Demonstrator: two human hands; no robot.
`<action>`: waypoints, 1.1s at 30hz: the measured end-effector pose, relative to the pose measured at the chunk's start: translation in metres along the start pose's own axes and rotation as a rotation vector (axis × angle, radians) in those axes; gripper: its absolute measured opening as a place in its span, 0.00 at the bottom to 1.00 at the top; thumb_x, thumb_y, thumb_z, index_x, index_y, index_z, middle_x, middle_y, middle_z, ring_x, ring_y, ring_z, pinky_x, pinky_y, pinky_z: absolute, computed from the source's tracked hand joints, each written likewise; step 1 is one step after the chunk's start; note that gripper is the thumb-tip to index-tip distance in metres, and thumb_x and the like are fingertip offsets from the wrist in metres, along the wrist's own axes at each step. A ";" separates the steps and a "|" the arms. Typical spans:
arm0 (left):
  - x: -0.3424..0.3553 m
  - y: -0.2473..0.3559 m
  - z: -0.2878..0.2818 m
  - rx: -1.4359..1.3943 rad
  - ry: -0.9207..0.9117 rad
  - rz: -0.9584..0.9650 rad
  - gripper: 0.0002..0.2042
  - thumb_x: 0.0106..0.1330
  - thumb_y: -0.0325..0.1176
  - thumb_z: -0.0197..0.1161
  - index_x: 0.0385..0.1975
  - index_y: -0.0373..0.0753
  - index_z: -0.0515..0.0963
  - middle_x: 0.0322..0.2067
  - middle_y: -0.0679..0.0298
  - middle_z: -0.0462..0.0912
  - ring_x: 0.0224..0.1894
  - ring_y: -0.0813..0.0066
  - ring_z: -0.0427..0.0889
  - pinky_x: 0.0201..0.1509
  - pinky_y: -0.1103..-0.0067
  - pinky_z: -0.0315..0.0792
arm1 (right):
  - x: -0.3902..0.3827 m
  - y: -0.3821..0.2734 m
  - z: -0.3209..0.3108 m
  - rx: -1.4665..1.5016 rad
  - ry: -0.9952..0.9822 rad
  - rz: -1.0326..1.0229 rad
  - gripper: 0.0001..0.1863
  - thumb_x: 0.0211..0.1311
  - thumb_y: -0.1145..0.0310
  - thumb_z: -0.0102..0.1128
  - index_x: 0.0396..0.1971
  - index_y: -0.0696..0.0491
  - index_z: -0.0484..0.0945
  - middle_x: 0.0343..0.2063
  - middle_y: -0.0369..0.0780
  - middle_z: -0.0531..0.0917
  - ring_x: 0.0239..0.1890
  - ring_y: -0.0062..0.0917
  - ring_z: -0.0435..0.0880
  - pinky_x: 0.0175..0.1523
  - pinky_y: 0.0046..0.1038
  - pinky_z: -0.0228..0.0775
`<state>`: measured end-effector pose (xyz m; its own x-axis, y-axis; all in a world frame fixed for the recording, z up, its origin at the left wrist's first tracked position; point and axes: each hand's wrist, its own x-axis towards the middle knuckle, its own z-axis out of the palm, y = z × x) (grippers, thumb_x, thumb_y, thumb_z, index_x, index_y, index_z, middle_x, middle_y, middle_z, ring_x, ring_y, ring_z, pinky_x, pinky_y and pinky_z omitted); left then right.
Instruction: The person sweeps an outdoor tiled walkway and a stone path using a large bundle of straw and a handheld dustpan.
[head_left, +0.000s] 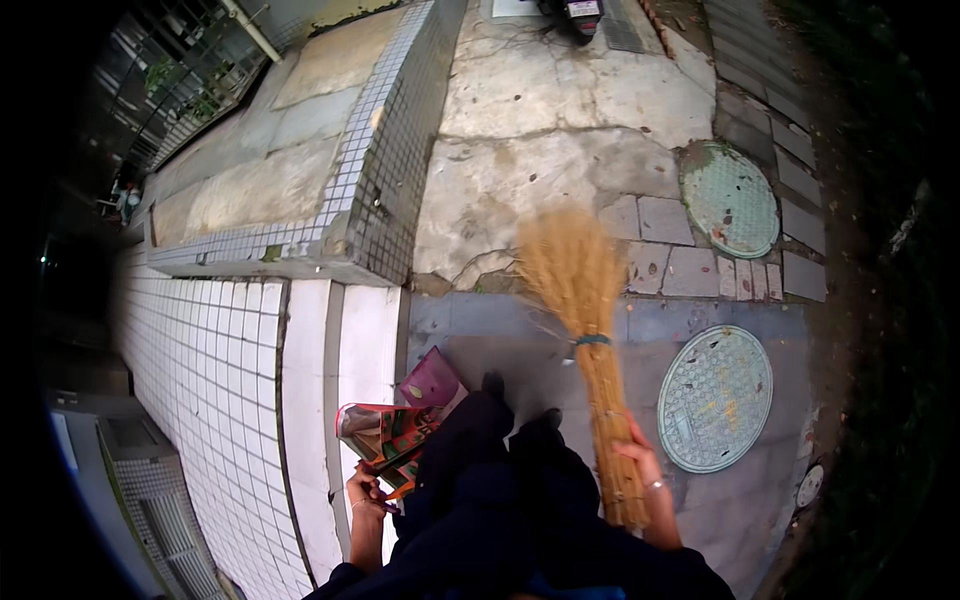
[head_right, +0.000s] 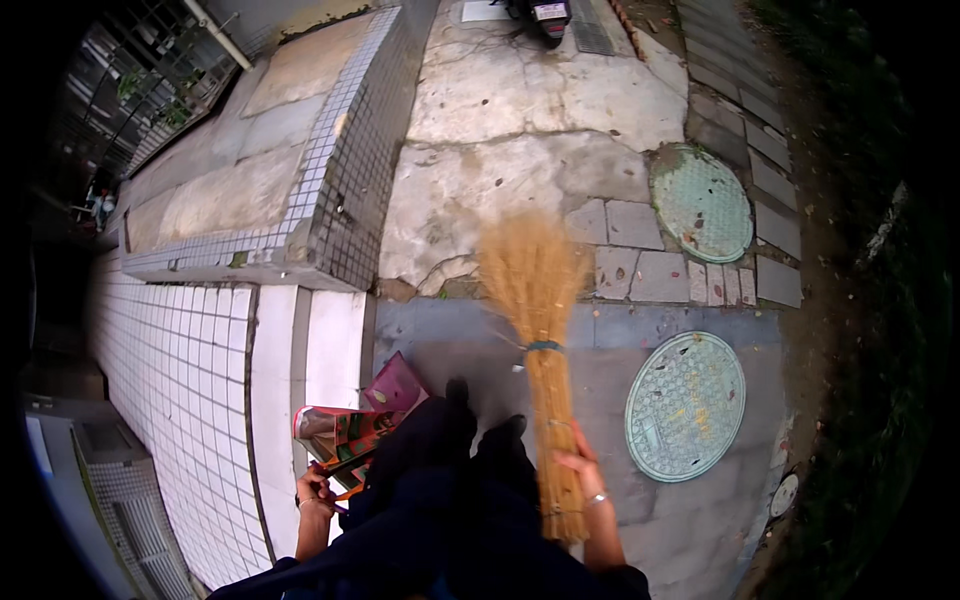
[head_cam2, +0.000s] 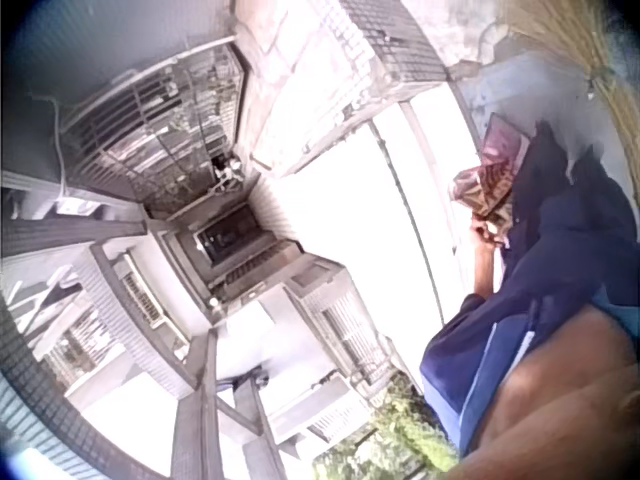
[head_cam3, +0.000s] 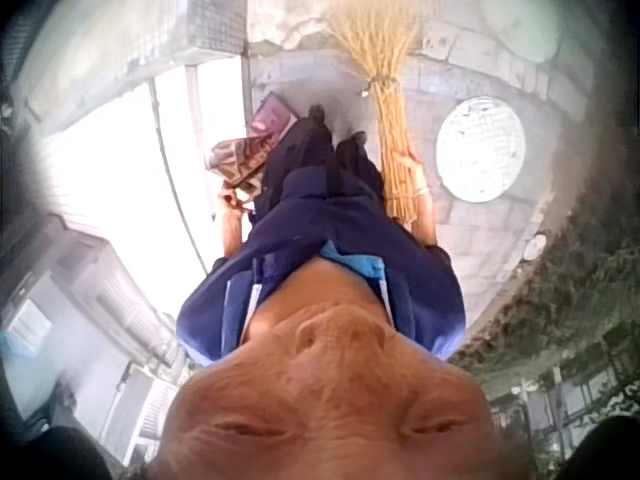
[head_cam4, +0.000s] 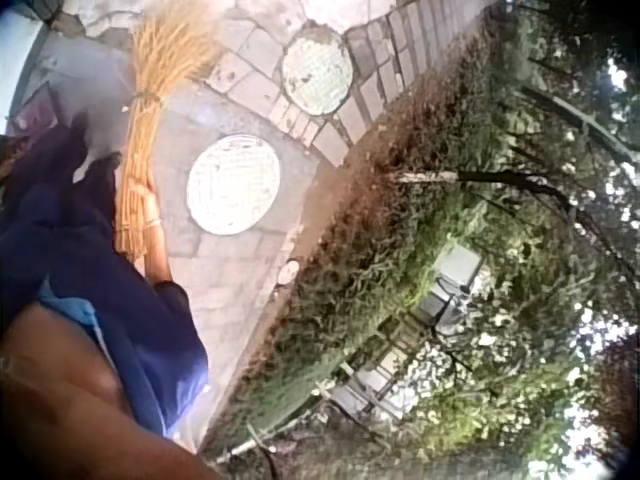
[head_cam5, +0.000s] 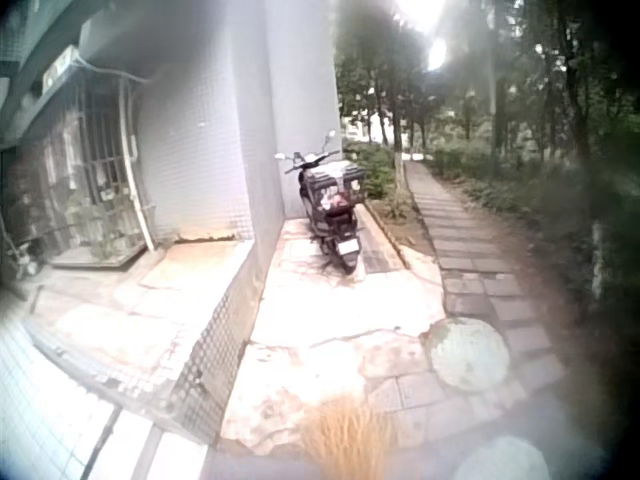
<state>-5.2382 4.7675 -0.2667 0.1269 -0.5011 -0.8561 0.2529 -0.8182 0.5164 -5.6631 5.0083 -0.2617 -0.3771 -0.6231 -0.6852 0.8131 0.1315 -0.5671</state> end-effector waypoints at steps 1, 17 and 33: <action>0.000 0.009 0.018 0.023 -0.018 0.006 0.12 0.36 0.26 0.50 0.24 0.47 0.69 0.11 0.73 0.63 0.05 0.83 0.53 0.06 0.87 0.45 | 0.029 0.007 0.009 -0.047 -0.032 -0.031 0.38 0.45 0.77 0.53 0.61 0.50 0.52 0.44 0.42 0.74 0.36 0.28 0.77 0.38 0.27 0.71; 0.103 0.147 0.218 0.134 -0.060 -0.123 0.05 0.34 0.30 0.53 0.08 0.43 0.63 0.07 0.68 0.64 0.04 0.78 0.54 0.08 0.83 0.48 | 0.286 -0.079 0.043 0.238 -0.034 0.026 0.21 0.52 0.63 0.49 0.47 0.54 0.65 0.28 0.44 0.76 0.24 0.35 0.77 0.27 0.34 0.72; 0.138 0.255 0.414 0.176 -0.060 -0.087 0.04 0.37 0.25 0.50 0.16 0.40 0.66 0.08 0.66 0.63 0.05 0.77 0.56 0.08 0.83 0.51 | 0.551 -0.232 0.282 -0.395 -0.253 0.135 0.32 0.46 0.71 0.57 0.56 0.52 0.60 0.38 0.38 0.76 0.33 0.24 0.77 0.36 0.24 0.70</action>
<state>-5.5536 4.3723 -0.2436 0.0537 -0.4383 -0.8972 0.0882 -0.8929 0.4415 -5.9341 4.4171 -0.3789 -0.1201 -0.7418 -0.6598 0.5987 0.4761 -0.6442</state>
